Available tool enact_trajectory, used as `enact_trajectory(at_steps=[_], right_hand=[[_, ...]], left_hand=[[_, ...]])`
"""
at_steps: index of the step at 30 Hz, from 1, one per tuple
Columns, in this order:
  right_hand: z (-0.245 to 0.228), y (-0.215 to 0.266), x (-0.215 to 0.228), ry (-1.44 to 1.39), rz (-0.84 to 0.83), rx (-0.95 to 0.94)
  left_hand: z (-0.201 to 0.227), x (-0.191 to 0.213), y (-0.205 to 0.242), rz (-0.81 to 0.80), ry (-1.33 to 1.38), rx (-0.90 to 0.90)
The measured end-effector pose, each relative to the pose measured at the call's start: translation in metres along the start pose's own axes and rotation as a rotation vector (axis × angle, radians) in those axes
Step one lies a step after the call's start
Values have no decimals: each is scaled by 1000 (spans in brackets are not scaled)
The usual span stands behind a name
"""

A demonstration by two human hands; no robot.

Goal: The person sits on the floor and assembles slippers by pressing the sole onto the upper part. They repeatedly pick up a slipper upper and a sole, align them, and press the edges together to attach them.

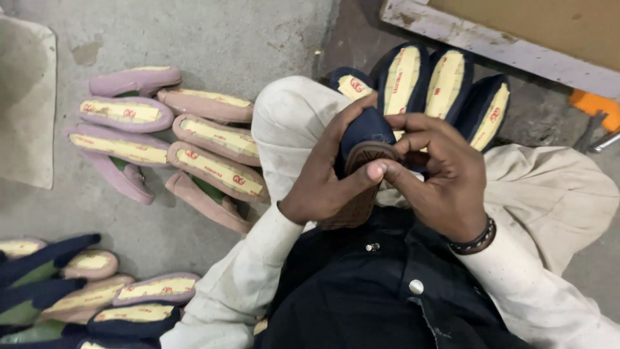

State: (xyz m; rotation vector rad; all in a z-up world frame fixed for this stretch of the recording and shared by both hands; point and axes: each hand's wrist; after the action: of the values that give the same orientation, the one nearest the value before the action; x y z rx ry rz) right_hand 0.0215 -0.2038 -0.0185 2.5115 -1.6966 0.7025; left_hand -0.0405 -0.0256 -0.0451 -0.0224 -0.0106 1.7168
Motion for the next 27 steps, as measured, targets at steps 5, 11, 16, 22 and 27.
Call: enact_trajectory(at_steps=[5,11,16,22,27], right_hand=[[3,1,4,3,-37,-61],[-1,-9,3,-9,-79,-166],[1,-10,0,2,-57,-153],[3,-18,2,-27,-64,-244],[11,-25,5,-130,-30,-483]], left_hand=[[-1,-3,1,2,-19,-2],[-1,-2,3,23,-27,-7],[-6,-1,1,43,-64,-17],[-14,-5,-1,88,-92,-32],[-23,-11,0,124,-70,-58]])
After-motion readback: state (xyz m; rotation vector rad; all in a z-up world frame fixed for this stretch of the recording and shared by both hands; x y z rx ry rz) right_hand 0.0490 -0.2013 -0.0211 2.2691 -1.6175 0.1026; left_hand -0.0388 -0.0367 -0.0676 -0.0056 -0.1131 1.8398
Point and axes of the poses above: each hand's wrist, its own y-axis away from the middle knuckle, its own x-axis out of the back of the hand, z = x × y, and after that the axes turned 8 degrees about z, right-handed
